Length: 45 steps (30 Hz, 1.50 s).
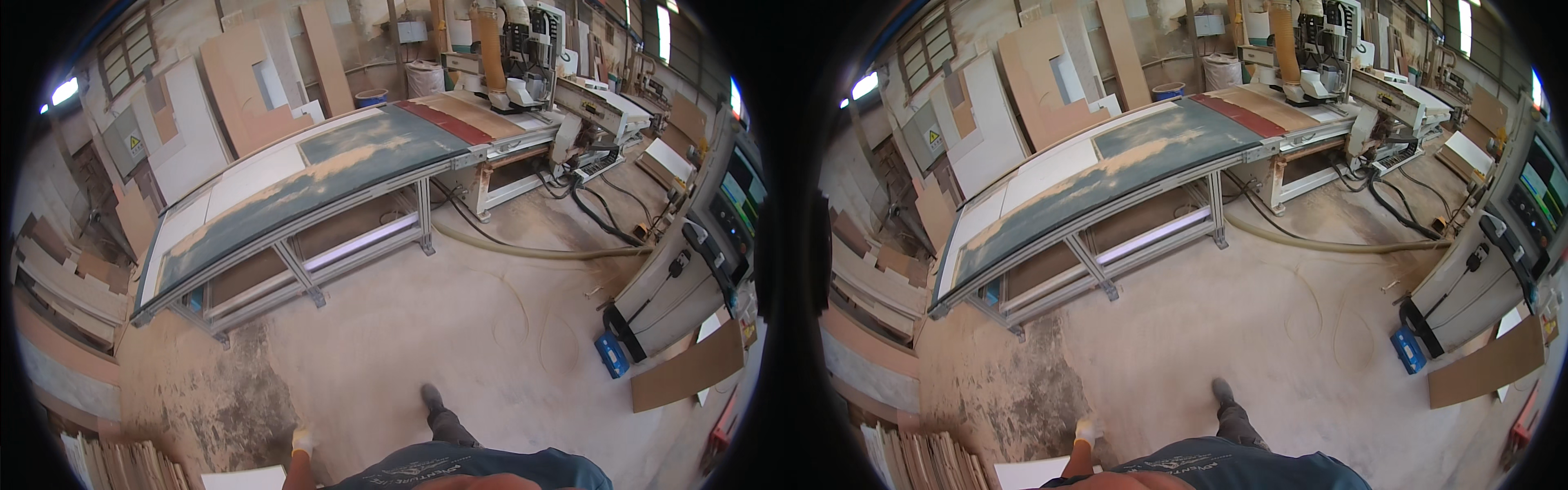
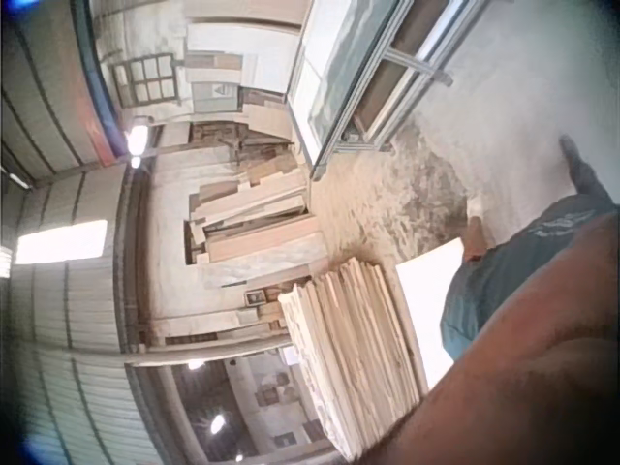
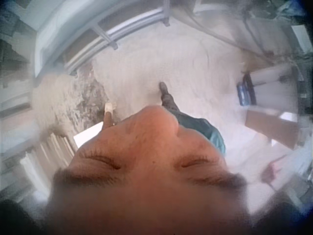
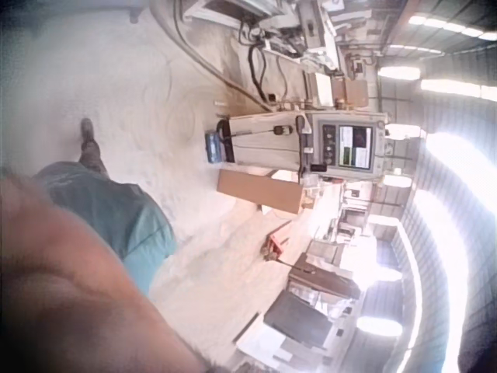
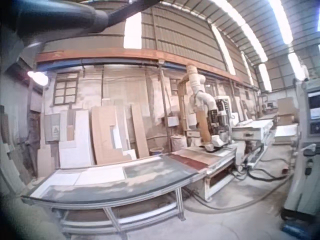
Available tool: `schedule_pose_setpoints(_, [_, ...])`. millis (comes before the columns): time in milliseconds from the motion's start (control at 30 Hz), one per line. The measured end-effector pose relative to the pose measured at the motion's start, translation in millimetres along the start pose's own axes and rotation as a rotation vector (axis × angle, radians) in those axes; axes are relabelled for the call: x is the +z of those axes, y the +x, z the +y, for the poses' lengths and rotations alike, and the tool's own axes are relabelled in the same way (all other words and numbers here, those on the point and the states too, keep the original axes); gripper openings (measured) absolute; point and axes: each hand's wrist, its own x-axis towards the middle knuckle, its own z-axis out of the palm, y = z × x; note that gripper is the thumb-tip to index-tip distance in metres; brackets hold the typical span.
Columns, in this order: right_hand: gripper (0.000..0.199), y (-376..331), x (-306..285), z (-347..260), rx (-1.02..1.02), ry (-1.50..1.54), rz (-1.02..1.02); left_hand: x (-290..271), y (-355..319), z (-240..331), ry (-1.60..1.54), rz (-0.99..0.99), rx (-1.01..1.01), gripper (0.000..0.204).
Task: The person picks up white rectangular wood panels and places them onto a stack in a workshop. They repeatedly lift panels from a table and add them to a growing pile, then briefly handle a yellow tool near a control console before returning to stacking.
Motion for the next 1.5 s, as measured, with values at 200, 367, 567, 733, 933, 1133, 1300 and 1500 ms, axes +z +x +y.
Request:
schedule_pose_setpoints(200, [0.037,89,-352,-184,-0.155,0.039,0.341,50,8,48,0.264,-0.146,-0.224,0.029])
schedule_pose_setpoints(367, [0.049,45,-697,-422,-0.492,-0.194,0.651,58,69,92,0.270,-0.190,-0.311,0.027])
schedule_pose_setpoints(567, [0.042,24,-871,-659,-0.706,0.116,0.674,6,204,153,0.297,-0.131,-0.315,0.025])
schedule_pose_setpoints(733, [0.036,76,-897,-763,-0.669,-0.045,0.740,-75,309,209,0.146,0.010,-0.343,0.024])
schedule_pose_setpoints(933, [0.028,100,-962,-852,-0.645,0.113,0.931,-239,447,279,0.628,0.287,-0.040,0.023])
schedule_pose_setpoints(1133, [0.024,151,-1071,-929,-0.539,0.229,1.078,-324,611,393,0.044,0.690,-0.074,0.024])
schedule_pose_setpoints(1300, [0.028,184,-1159,-1004,-0.476,0.335,1.133,-329,695,533,-0.230,0.496,0.090,0.041])
schedule_pose_setpoints(1500, [0.046,229,-1292,-1085,-0.412,0.030,1.305,-394,858,726,-0.056,0.471,0.186,0.060])
